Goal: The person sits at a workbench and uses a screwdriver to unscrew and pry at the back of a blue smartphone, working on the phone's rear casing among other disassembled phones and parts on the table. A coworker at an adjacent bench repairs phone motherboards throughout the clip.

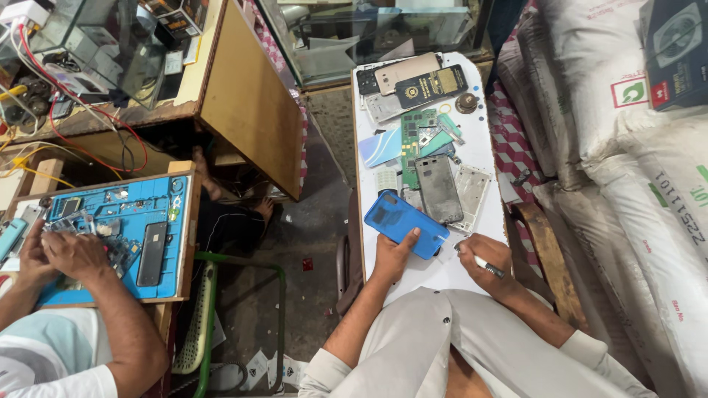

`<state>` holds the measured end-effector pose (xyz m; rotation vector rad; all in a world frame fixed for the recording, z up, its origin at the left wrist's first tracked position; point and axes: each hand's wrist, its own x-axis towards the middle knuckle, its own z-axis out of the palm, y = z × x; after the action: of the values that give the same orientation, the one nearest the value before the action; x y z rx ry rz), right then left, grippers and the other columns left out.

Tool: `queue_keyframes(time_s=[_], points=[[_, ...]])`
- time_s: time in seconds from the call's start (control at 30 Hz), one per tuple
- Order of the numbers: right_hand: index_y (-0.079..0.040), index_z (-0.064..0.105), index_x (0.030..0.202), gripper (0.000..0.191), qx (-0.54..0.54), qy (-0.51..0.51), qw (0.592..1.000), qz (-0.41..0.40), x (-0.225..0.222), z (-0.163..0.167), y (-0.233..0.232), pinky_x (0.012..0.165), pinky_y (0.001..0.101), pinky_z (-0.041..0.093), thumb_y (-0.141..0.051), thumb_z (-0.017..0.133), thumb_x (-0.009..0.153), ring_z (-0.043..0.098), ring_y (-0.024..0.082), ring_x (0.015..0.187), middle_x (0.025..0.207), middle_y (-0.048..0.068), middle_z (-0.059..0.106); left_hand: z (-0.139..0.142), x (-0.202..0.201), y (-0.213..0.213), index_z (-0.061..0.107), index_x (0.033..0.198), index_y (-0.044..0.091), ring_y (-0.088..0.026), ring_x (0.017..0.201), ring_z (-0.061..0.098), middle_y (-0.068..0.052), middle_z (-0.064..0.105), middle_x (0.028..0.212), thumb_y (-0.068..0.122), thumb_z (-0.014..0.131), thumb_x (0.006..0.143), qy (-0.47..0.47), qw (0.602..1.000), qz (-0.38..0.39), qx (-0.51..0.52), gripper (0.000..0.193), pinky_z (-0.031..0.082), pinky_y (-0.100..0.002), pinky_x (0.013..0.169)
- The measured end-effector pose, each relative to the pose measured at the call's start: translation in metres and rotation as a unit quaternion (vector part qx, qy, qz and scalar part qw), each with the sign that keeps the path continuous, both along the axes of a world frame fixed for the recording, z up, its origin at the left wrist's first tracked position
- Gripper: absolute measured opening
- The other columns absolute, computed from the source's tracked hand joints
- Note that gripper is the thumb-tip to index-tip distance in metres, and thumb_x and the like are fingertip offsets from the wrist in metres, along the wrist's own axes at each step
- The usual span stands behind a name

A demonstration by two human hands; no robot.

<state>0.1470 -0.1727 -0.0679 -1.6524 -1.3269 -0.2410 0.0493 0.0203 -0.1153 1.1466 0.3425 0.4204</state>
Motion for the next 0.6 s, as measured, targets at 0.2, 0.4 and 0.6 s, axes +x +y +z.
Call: queue_keyframes(time_s=[0.2,0.4,0.6], points=[[0.001,0.064,0.076,0.011,-0.015,0.051,0.998,0.020,-0.002,-0.004,0.002,0.059,0.0359,0.054,0.000,0.064,0.087,0.068,0.024,0.063,0.073,0.010,0.069,-0.002,-0.002,0.001,0.065,0.128,-0.001,-0.014,0.101,0.072,-0.009,0.076,0.112,0.012,0.070,0.095,-0.011,0.999,-0.015,-0.027,0.036,0.057,-0.030,0.091],[0.001,0.063,0.077,0.018,0.004,0.062,0.998,-0.023,-0.001,-0.006,0.001,0.060,0.0352,0.054,-0.003,0.060,0.094,0.068,0.024,0.064,0.073,0.011,0.068,-0.015,-0.001,0.002,0.068,0.115,-0.003,-0.013,0.092,0.069,-0.005,0.074,0.103,0.013,0.073,0.097,0.004,1.000,0.028,0.002,0.025,0.057,-0.030,0.084],[-0.001,0.062,0.075,0.022,0.010,0.059,0.997,-0.038,0.001,-0.007,0.003,0.061,0.0348,0.054,-0.003,0.059,0.097,0.067,0.024,0.065,0.074,0.011,0.067,-0.020,0.006,0.000,0.068,0.116,0.004,-0.010,0.094,0.068,-0.002,0.072,0.105,0.014,0.072,0.094,-0.011,0.999,0.038,-0.034,0.024,0.055,-0.028,0.086]])
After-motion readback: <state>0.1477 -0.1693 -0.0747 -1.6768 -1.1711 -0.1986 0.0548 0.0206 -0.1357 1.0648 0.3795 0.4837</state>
